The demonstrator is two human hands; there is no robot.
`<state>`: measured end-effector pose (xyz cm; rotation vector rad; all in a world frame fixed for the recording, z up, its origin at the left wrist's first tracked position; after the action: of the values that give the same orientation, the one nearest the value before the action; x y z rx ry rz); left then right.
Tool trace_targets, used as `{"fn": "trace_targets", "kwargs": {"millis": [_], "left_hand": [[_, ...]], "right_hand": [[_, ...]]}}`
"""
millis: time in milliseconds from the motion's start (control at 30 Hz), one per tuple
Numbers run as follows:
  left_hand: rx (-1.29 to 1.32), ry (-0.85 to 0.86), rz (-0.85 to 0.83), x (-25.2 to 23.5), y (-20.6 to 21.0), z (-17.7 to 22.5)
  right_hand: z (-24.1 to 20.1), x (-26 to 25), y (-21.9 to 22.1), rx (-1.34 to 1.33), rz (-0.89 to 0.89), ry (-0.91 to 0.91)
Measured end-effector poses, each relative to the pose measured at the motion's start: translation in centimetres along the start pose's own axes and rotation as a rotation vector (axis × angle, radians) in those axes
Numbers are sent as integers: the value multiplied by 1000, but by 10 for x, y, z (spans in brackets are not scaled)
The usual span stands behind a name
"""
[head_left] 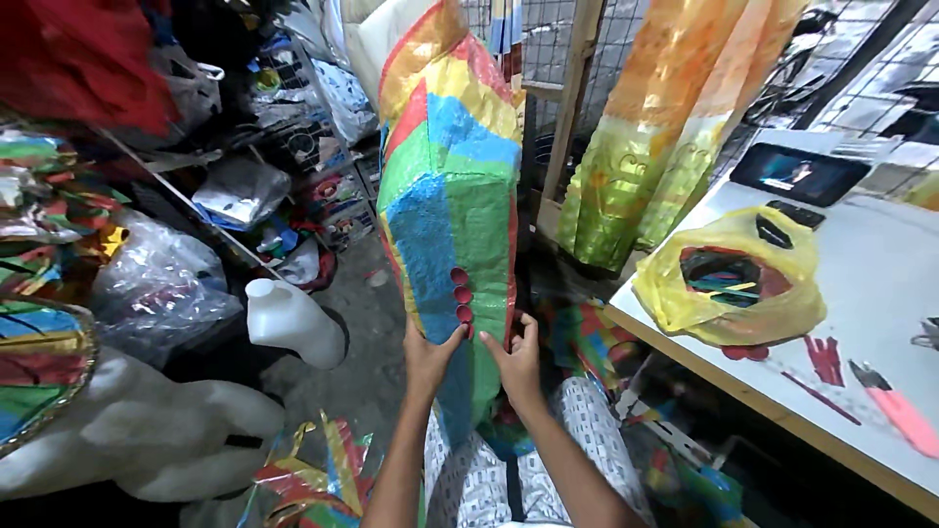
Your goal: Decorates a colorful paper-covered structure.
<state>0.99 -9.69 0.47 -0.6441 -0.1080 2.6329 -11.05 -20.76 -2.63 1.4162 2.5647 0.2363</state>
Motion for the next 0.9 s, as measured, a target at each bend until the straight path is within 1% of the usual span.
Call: {"fn": "trace_targets", "kwargs": {"millis": [133, 267, 400, 500, 567, 633, 700, 900], "left_hand": [[36, -63, -2, 0, 1, 3], [24, -73, -13, 0, 1, 3], [24, -21, -2, -1, 2, 2], [13, -13, -19, -2, 1, 2], [24, -45, -89, -3, -3, 3], [66, -114, -183, -5, -7, 2], [88, -163, -227, -5, -9, 0], [128, -204, -182, -7, -4, 0]], "right_hand": [[-5, -12, 1, 172, -107, 79], [-6, -21, 1, 218, -137, 101], [-8, -22, 0, 215, -124, 101], [-8, -23, -1, 198, -133, 98], [-7, -24, -2, 211, -144, 123], [-7, -25, -4, 231, -162, 157], [-8, -23, -4, 226, -195, 191], [-10, -17, 1, 159, -257, 210]]}}
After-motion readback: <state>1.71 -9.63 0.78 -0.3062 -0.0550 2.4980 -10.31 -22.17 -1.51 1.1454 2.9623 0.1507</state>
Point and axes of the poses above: each hand's wrist, its own x-axis away from the middle knuckle, its own y-axis out of the palm, z = x × y, the point moved 5 cm from there along -x, towards the middle knuckle, and after that the axes turned 6 degrees about y, right-handed, at the moved point
